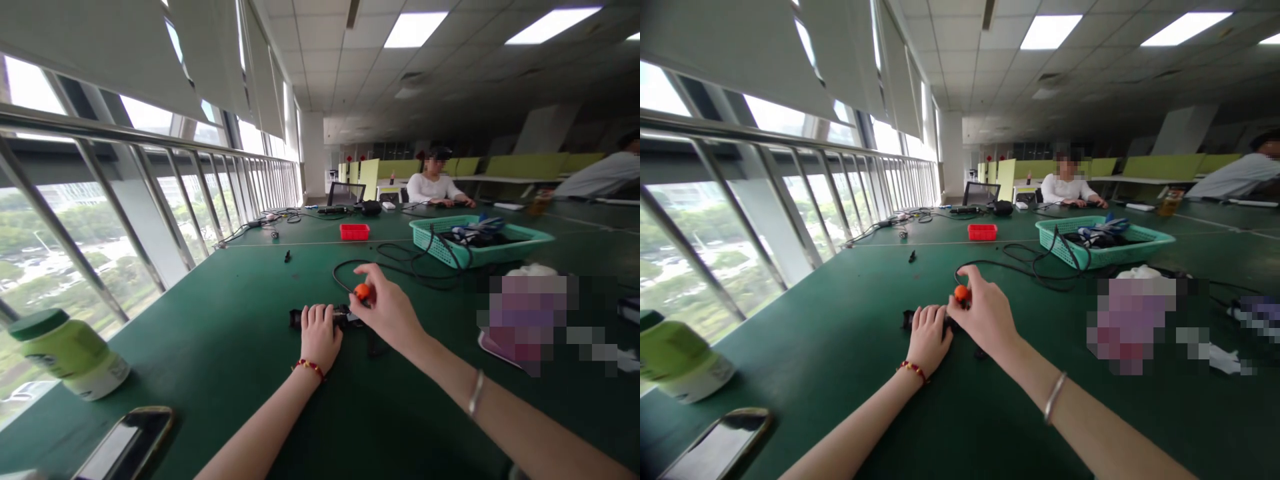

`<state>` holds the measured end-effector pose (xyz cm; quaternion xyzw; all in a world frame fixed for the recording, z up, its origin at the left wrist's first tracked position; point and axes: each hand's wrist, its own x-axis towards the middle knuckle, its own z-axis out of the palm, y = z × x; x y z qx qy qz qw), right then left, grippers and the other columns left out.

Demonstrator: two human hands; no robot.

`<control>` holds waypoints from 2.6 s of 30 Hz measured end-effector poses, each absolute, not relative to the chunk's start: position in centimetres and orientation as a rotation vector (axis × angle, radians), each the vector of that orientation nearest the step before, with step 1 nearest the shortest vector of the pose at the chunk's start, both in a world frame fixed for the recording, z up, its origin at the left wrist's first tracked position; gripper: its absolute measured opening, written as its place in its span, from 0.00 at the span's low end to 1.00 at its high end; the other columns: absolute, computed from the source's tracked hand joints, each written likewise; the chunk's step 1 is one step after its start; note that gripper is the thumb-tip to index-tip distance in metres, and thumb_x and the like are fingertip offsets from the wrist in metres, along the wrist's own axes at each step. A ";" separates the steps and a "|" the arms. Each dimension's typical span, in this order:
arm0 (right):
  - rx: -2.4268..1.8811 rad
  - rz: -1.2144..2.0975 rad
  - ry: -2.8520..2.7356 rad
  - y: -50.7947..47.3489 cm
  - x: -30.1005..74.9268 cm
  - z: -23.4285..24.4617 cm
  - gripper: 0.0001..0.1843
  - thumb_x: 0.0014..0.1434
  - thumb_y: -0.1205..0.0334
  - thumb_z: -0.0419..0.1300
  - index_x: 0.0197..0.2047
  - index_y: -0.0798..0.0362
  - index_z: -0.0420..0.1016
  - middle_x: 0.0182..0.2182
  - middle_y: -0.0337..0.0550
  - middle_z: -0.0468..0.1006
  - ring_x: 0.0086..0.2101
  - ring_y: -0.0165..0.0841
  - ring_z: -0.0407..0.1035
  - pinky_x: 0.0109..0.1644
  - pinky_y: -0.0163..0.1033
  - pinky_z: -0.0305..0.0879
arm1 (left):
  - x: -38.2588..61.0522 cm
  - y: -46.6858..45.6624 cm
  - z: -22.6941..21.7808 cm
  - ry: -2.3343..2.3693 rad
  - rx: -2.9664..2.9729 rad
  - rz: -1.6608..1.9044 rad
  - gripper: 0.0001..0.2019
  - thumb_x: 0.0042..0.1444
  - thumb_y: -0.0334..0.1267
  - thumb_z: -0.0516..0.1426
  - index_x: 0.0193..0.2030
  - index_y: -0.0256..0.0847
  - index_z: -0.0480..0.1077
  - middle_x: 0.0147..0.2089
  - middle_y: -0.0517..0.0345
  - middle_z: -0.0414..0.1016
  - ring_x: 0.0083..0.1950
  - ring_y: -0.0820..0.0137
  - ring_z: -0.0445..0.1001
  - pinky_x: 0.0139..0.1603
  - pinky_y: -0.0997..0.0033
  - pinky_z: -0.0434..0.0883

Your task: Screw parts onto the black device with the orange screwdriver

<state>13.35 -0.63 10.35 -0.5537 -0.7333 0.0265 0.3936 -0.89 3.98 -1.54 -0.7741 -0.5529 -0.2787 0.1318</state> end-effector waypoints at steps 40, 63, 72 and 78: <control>-0.694 -0.427 -1.811 -3.6 19.3 2.3 0.19 0.52 0.69 0.59 0.47 0.52 0.63 0.32 0.43 0.73 0.33 0.34 0.68 0.40 0.46 0.67 | -0.5 3.5 -0.7 -1.620 -2.384 -0.830 0.16 0.47 0.31 0.52 0.46 0.40 0.61 0.46 0.54 0.69 0.51 0.63 0.64 0.61 0.58 0.51; -0.740 -0.369 -1.803 -4.0 19.0 1.8 0.22 0.50 0.70 0.59 0.48 0.51 0.61 0.34 0.44 0.72 0.36 0.36 0.68 0.41 0.47 0.66 | -0.6 3.6 -0.8 -1.619 -2.410 -0.827 0.16 0.48 0.31 0.52 0.46 0.39 0.61 0.46 0.53 0.70 0.50 0.63 0.65 0.57 0.59 0.56; -0.748 -0.345 -1.837 -3.9 19.3 2.1 0.19 0.51 0.70 0.58 0.47 0.50 0.63 0.32 0.42 0.73 0.33 0.34 0.69 0.39 0.45 0.67 | -0.6 3.6 -0.7 -1.635 -2.423 -0.821 0.16 0.48 0.31 0.51 0.46 0.40 0.61 0.46 0.53 0.69 0.50 0.63 0.65 0.58 0.58 0.55; -0.742 -0.319 -1.878 -3.9 19.1 2.0 0.17 0.50 0.69 0.60 0.44 0.50 0.65 0.29 0.40 0.72 0.32 0.34 0.68 0.39 0.45 0.68 | -0.6 3.5 -0.5 -1.630 -2.421 -0.818 0.16 0.48 0.31 0.51 0.46 0.40 0.61 0.46 0.53 0.70 0.51 0.63 0.65 0.58 0.58 0.56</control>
